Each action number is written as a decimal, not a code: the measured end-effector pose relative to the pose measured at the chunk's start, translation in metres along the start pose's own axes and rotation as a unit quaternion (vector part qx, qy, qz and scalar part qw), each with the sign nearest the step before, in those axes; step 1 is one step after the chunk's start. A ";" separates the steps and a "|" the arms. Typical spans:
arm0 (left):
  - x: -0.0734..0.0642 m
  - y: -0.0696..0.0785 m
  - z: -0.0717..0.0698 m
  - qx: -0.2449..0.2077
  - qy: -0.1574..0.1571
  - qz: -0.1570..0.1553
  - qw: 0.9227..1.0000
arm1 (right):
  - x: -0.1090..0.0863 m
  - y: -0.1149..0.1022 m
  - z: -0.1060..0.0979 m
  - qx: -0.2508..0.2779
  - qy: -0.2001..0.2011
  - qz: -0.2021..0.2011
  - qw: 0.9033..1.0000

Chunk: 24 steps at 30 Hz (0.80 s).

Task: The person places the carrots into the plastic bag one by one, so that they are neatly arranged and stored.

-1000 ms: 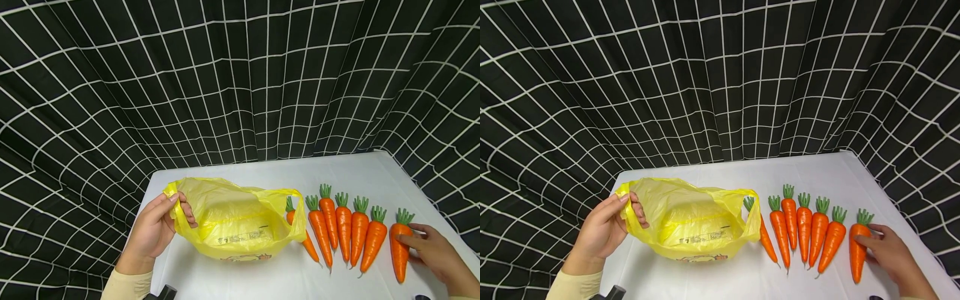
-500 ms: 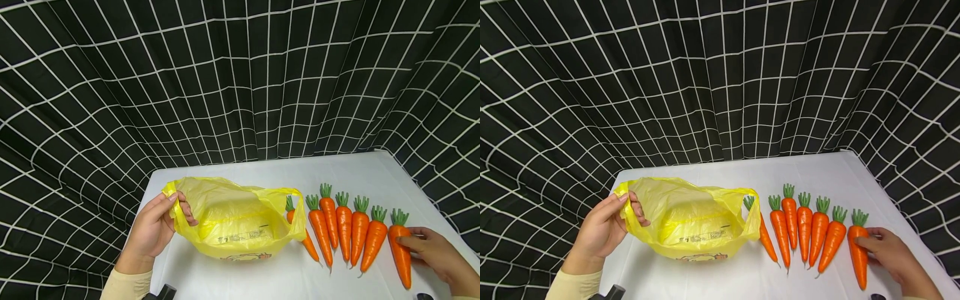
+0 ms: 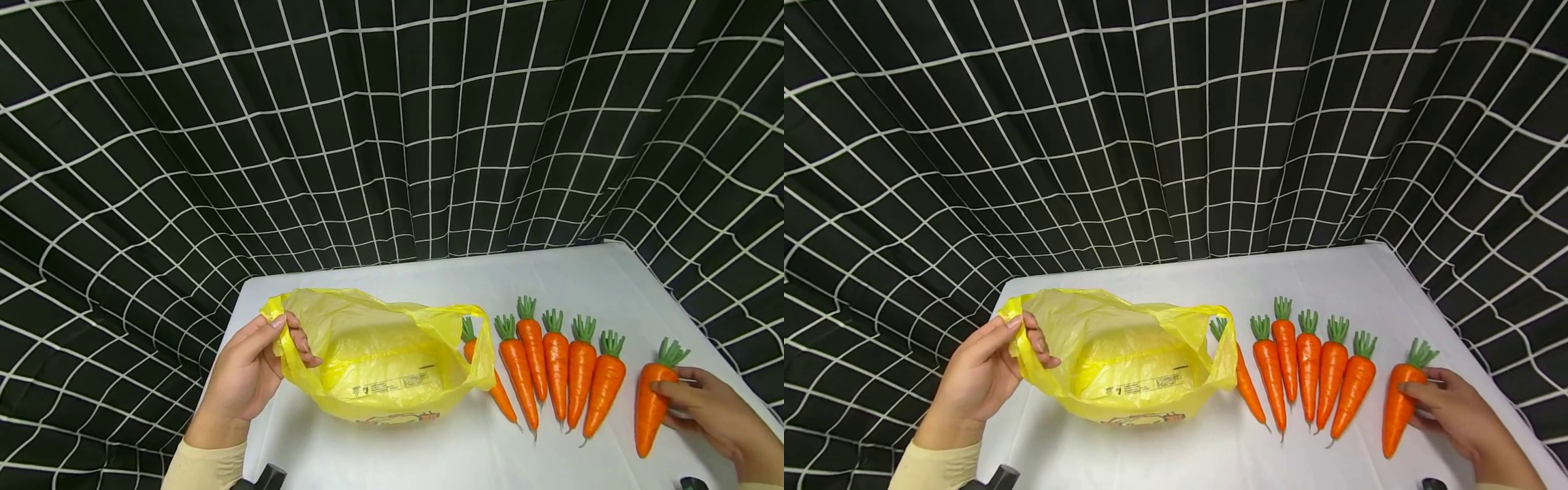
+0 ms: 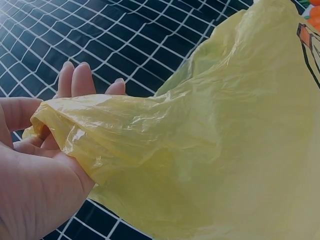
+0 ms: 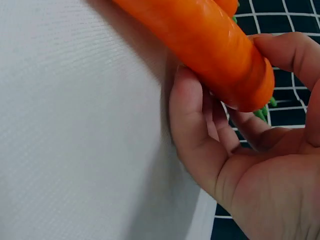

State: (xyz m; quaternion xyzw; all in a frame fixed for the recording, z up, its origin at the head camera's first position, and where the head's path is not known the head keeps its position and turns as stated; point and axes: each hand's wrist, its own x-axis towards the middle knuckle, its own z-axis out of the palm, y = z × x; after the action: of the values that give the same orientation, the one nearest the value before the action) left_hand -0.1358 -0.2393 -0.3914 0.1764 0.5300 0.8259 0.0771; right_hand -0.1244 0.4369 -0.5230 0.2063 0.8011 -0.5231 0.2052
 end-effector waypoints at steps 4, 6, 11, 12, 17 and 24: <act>0.001 -0.001 -0.001 -0.001 -0.001 0.003 1.000 | -0.002 0.002 -0.002 0.023 0.004 -0.012 1.000; 0.001 -0.001 -0.001 -0.002 -0.002 0.003 1.000 | -0.002 0.002 -0.005 0.046 0.004 -0.029 0.999; 0.001 -0.002 -0.001 -0.006 -0.002 0.000 1.000 | -0.004 -0.003 -0.008 0.118 0.008 -0.074 0.990; 0.001 -0.002 -0.001 -0.007 -0.002 -0.001 1.000 | -0.006 -0.006 -0.007 0.125 0.013 -0.079 0.989; 0.000 -0.003 -0.001 -0.011 -0.001 -0.008 1.000 | -0.012 -0.022 -0.002 0.176 0.028 -0.121 0.977; 0.001 -0.003 -0.002 -0.012 0.000 -0.007 1.000 | -0.017 -0.035 0.007 0.220 0.020 -0.168 0.961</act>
State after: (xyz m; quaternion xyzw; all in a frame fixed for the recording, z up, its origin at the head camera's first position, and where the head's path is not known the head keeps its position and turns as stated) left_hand -0.1371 -0.2393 -0.3941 0.1714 0.5212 0.8317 0.0854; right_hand -0.1284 0.4156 -0.4903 0.1191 0.6935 -0.7089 0.0479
